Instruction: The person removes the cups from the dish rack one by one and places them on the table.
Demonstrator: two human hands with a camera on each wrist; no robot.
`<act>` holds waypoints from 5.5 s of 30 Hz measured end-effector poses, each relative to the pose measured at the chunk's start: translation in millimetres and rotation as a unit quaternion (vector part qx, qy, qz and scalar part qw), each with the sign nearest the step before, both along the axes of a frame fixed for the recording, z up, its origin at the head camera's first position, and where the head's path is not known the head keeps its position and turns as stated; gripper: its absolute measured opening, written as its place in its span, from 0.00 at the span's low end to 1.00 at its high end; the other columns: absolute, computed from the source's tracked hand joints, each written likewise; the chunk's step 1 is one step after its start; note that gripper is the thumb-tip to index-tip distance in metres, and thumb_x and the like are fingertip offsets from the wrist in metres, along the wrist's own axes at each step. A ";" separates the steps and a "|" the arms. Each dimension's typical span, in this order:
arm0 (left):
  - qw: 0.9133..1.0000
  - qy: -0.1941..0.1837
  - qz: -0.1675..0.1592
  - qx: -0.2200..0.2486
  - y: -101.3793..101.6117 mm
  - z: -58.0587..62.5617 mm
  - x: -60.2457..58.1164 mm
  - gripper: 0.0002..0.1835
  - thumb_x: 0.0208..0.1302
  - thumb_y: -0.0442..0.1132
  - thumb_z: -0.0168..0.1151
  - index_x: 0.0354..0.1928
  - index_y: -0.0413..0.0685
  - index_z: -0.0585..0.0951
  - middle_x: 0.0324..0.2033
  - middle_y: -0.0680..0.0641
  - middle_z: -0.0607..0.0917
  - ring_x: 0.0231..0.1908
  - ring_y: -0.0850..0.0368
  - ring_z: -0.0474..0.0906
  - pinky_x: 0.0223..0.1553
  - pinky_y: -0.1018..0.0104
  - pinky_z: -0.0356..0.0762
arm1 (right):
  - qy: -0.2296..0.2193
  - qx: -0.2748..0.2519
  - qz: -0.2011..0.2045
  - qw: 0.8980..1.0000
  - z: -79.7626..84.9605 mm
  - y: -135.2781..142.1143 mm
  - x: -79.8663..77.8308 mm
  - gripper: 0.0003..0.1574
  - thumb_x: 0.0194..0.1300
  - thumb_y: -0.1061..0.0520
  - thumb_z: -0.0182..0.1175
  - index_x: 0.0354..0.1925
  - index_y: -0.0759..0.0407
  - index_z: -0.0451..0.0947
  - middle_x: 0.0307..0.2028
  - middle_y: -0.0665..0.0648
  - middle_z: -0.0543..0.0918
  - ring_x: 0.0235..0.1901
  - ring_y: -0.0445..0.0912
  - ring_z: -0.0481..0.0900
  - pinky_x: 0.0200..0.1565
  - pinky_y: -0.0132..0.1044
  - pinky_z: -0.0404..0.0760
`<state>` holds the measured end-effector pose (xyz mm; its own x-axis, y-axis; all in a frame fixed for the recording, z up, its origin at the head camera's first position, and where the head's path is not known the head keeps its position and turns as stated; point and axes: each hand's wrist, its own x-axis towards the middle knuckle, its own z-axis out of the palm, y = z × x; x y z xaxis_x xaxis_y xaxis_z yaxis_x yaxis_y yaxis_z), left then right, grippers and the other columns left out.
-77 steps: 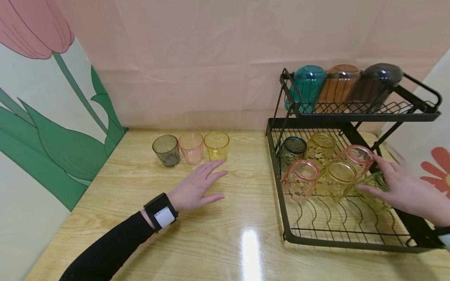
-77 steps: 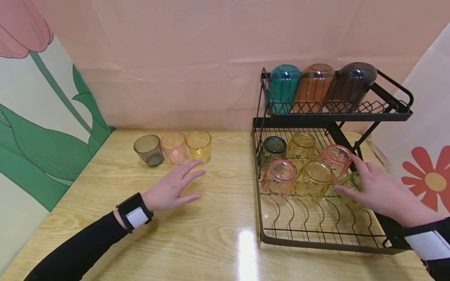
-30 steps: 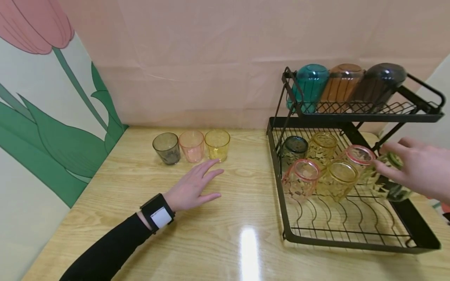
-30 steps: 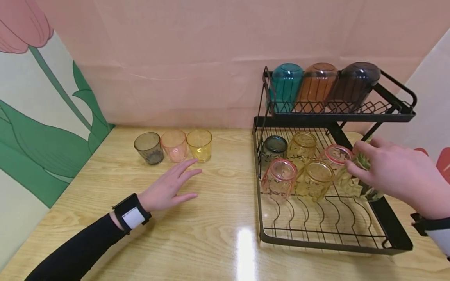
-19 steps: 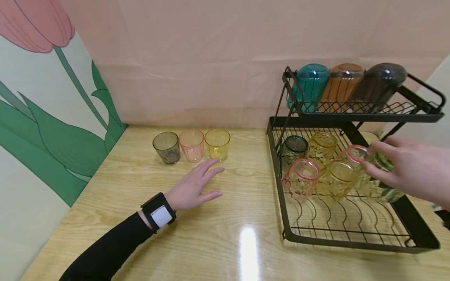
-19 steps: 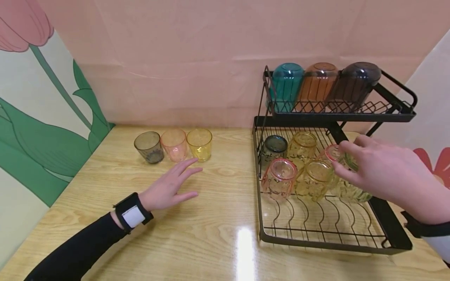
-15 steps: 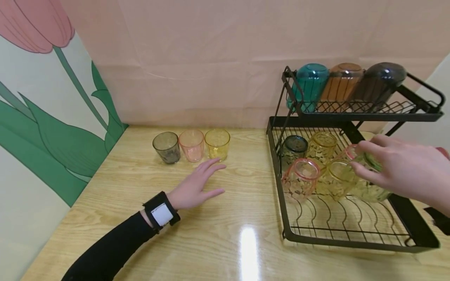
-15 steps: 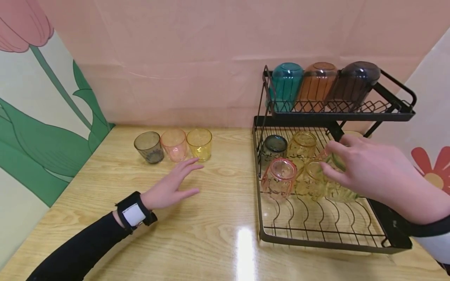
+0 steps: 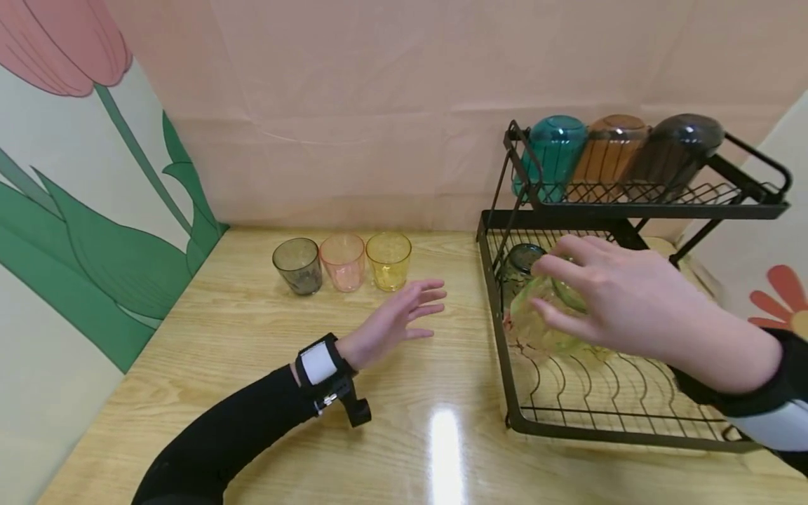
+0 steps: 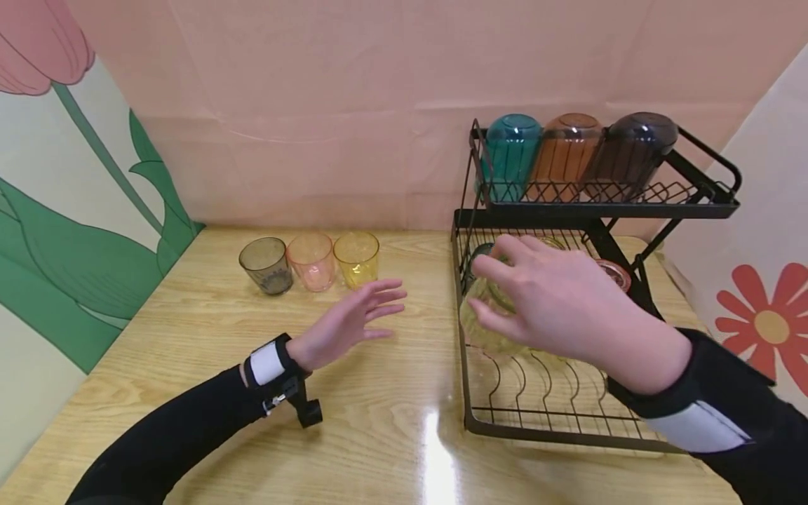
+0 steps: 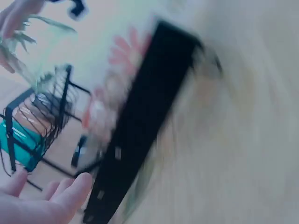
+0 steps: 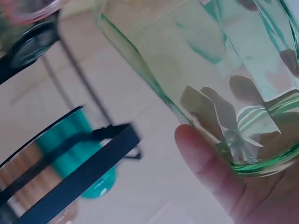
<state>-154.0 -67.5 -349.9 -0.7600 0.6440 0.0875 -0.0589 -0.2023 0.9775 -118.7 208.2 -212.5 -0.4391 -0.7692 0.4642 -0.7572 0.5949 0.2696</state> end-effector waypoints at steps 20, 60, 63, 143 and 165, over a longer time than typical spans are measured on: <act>0.921 -0.331 -0.021 0.206 47.7 10.7 38.3 0.37 0.55 0.74 0.39 0.55 0.55 0.69 0.55 0.48 0.72 0.55 0.52 0.66 0.56 0.51 0.59 | 0.002 -0.029 0.146 0.989 -30.6 -73.8 3.3 0.18 0.59 0.43 0.49 0.38 0.54 0.73 0.36 0.52 0.73 0.27 0.42 0.70 0.17 0.25 0.64; 0.915 0.270 0.083 -0.287 22.8 21.9 -85.0 0.20 0.67 0.56 0.42 0.48 0.50 0.72 0.41 0.47 0.77 0.41 0.54 0.73 0.41 0.63 0.71 | -0.097 -0.049 -0.116 0.987 -79.2 47.7 13.2 0.51 0.45 0.34 0.64 0.65 0.47 0.59 0.52 0.54 0.71 0.23 0.37 0.64 0.12 0.27 0.52; 0.821 0.377 0.070 -0.424 29.6 28.1 -94.5 0.26 0.63 0.64 0.41 0.55 0.58 0.69 0.47 0.50 0.75 0.43 0.58 0.72 0.39 0.65 0.71 | -0.093 -0.053 -0.128 0.986 -82.5 58.1 13.9 0.52 0.44 0.36 0.65 0.64 0.49 0.60 0.52 0.55 0.71 0.24 0.40 0.67 0.12 0.28 0.52; 0.640 0.632 0.063 -0.433 -62.0 -6.0 -27.9 0.38 0.60 0.67 0.44 0.64 0.50 0.62 0.67 0.45 0.55 0.65 0.53 0.50 0.62 0.55 0.48 | -0.167 0.020 -0.173 0.970 -102.0 104.6 -39.8 0.64 0.43 0.25 0.60 0.70 0.48 0.47 0.67 0.63 0.53 0.58 0.65 0.58 0.55 0.63 0.55; 0.667 0.605 0.086 -0.427 -75.5 -22.2 -11.3 0.36 0.59 0.66 0.46 0.64 0.52 0.61 0.66 0.46 0.55 0.64 0.53 0.51 0.62 0.55 0.47 | -0.153 0.010 -0.190 0.970 -141.5 109.2 -61.6 0.40 0.41 0.29 0.64 0.44 0.54 0.71 0.36 0.55 0.74 0.24 0.45 0.70 0.14 0.34 0.62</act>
